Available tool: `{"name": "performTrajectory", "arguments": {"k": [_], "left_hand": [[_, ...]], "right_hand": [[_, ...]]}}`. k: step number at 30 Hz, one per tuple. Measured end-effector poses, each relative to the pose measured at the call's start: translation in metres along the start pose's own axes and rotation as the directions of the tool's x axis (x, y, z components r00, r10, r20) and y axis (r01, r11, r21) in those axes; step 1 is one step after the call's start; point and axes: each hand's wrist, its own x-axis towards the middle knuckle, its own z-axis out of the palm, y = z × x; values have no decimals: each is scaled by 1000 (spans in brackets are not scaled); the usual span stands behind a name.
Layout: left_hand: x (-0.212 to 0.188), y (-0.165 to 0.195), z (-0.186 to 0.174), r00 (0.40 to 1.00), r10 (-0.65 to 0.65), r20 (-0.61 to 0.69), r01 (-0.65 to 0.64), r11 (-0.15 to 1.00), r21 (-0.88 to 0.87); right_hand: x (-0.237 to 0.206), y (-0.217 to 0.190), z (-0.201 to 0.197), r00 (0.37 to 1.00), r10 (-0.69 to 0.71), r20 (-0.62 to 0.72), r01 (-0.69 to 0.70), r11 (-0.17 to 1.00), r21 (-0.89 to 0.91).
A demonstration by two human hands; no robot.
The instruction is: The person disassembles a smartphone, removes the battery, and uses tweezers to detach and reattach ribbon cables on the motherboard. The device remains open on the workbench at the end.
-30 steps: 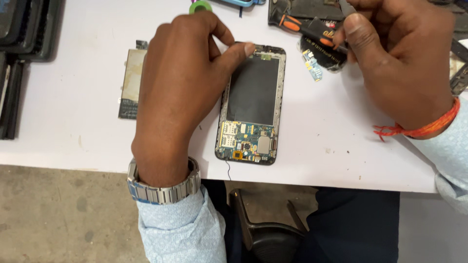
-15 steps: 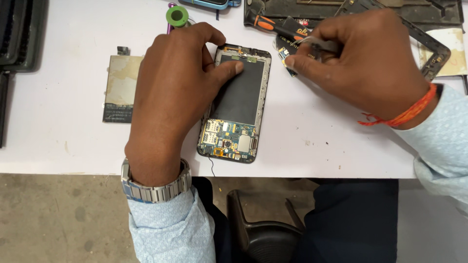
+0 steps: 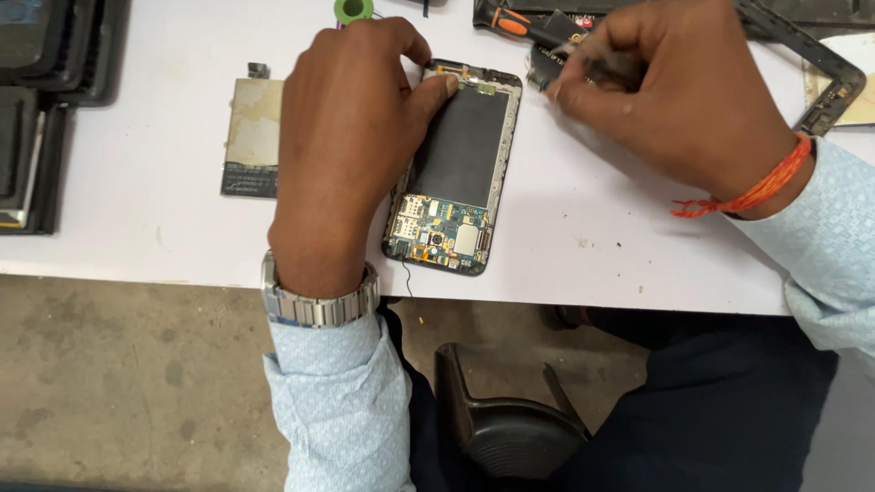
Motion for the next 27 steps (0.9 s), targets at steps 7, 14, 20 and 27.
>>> {"name": "performTrajectory", "arguments": {"k": [7, 14, 20, 27], "left_hand": [[-2, 4, 2, 997, 50, 57, -48, 998, -37], [-6, 2, 5, 997, 64, 52, -61, 996, -61], [-8, 7, 2, 985, 170, 22, -167, 980, -104], [8, 7, -6, 928, 145, 343, -63, 969, -238]], "right_hand": [[-3, -1, -7, 995, 35, -89, -24, 992, 125], [-4, -4, -14, 991, 130, 20, -130, 946, 296], [-1, -20, -20, 987, 77, 141, -135, 878, 459], [1, -20, -10, 976, 133, 170, -192, 895, 402]]}}
